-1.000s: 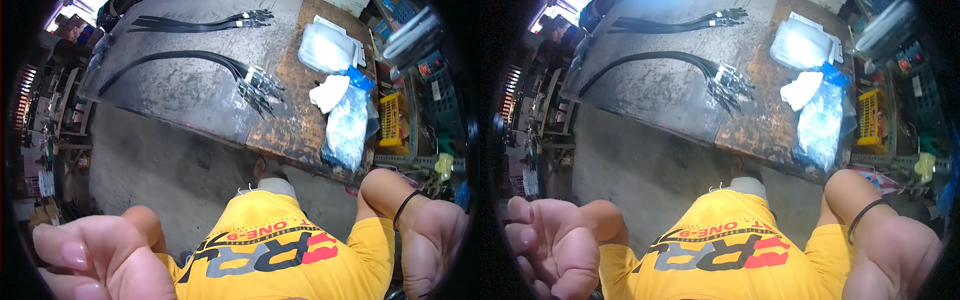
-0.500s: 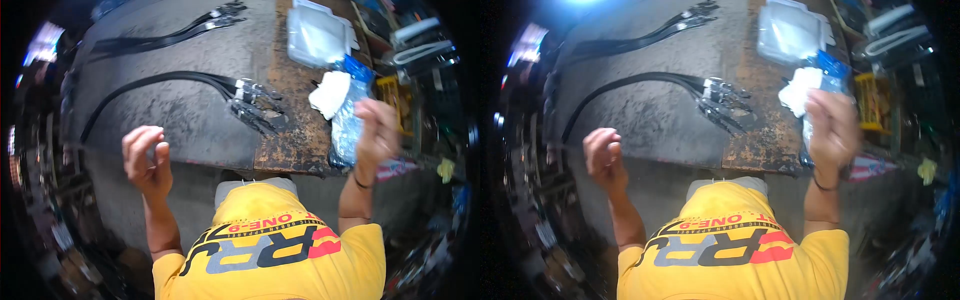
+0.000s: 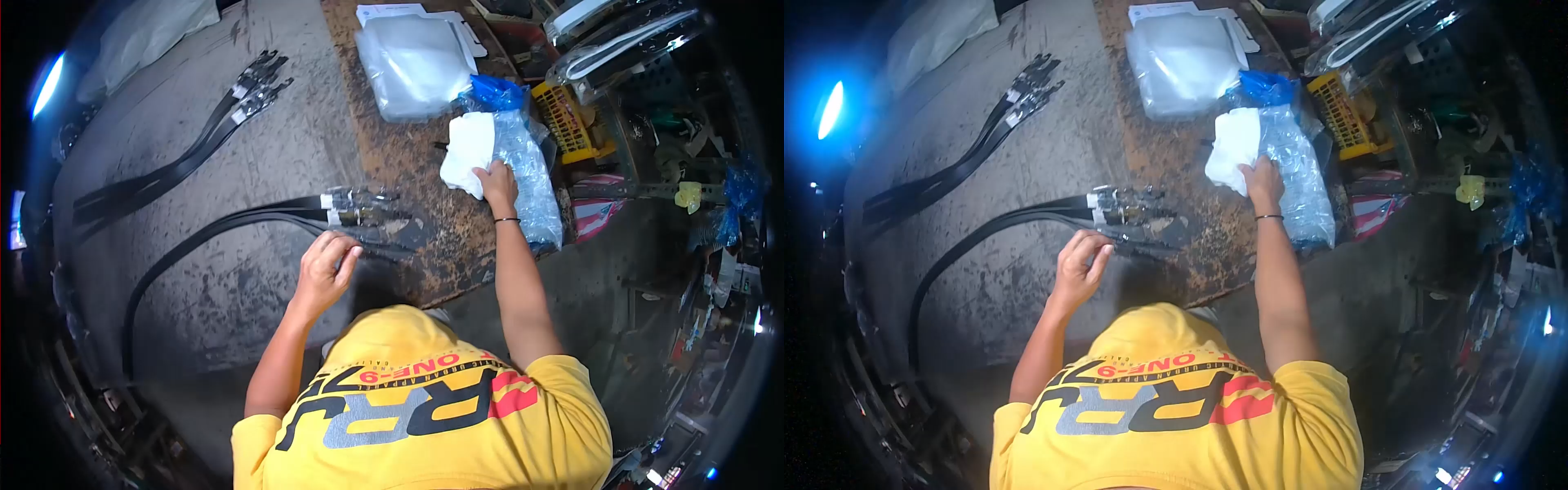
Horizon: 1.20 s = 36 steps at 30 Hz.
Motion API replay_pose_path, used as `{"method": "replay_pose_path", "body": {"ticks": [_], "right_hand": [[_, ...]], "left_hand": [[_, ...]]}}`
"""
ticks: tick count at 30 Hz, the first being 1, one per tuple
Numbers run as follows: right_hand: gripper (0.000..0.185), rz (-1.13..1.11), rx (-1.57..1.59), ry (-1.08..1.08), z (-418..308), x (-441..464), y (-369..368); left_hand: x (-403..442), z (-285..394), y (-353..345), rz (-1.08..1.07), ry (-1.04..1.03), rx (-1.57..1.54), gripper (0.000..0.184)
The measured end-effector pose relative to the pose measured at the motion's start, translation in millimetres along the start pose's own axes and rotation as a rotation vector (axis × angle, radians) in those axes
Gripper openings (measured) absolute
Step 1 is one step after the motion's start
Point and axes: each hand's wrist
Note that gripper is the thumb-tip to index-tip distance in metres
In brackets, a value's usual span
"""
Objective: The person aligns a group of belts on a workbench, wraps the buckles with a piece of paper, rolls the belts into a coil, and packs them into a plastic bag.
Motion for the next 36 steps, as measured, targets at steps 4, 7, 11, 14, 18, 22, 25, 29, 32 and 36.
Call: {"method": "replay_pose_path", "body": {"ticks": [4,7,11,14,18,22,25,29,32,36], "right_hand": [[0.026,0.073,0.133,0.243,28.4,15.1,-10.0],[0.02,-0.289,0.804,-0.18,4.5,-1.6,24.3],[0.021,-0.413,0.983,-0.205,-2.8,-18.0,34.9],[0.02,-0.542,1.059,-0.171,1.4,-24.6,34.0],[0.028,-0.39,1.007,-0.141,-7.0,-33.3,31.6],[0.042,-0.003,1.04,-0.039,-29.8,-47.1,27.2],[0.036,-0.158,0.88,0.13,-49.3,-59.8,7.2],[0.021,-0.199,0.888,-0.042,-38.2,-53.2,-3.0],[0.02,-0.216,1.184,-0.223,-28.1,-47.2,21.6],[0.021,-0.135,1.325,-0.18,-12.5,-35.8,30.0]], "left_hand": [[53.0,-4.2,-37.3,-0.072,-0.097,0.035,0.009],[94.7,-9.9,-78.3,-0.18,0.268,-0.179,0.03],[143.3,-16.7,-137.4,-0.2,0.452,-0.462,0.039],[165.0,2.0,-137.0,-0.507,0.839,-1.05,0.031],[162.6,-2.8,-160.3,-0.337,0.688,-0.891,0.02],[155.5,8.2,-150.3,-0.214,0.625,-0.708,0.018],[147.2,17.0,-151.9,-0.218,0.625,-0.77,0.018],[144.3,9.1,-146.8,-0.162,0.633,-0.807,0.02],[151.6,-9.7,-133.0,-0.041,0.708,-0.819,0.023],[162.5,-8.9,-112.7,0.029,0.816,-0.987,0.026]]}}
Point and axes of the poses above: each hand's wrist, its own x-axis towards the middle knuckle, its own y-axis out of the back of the hand, z = x × y, and after that the axes turned 9 degrees about x, right-handed
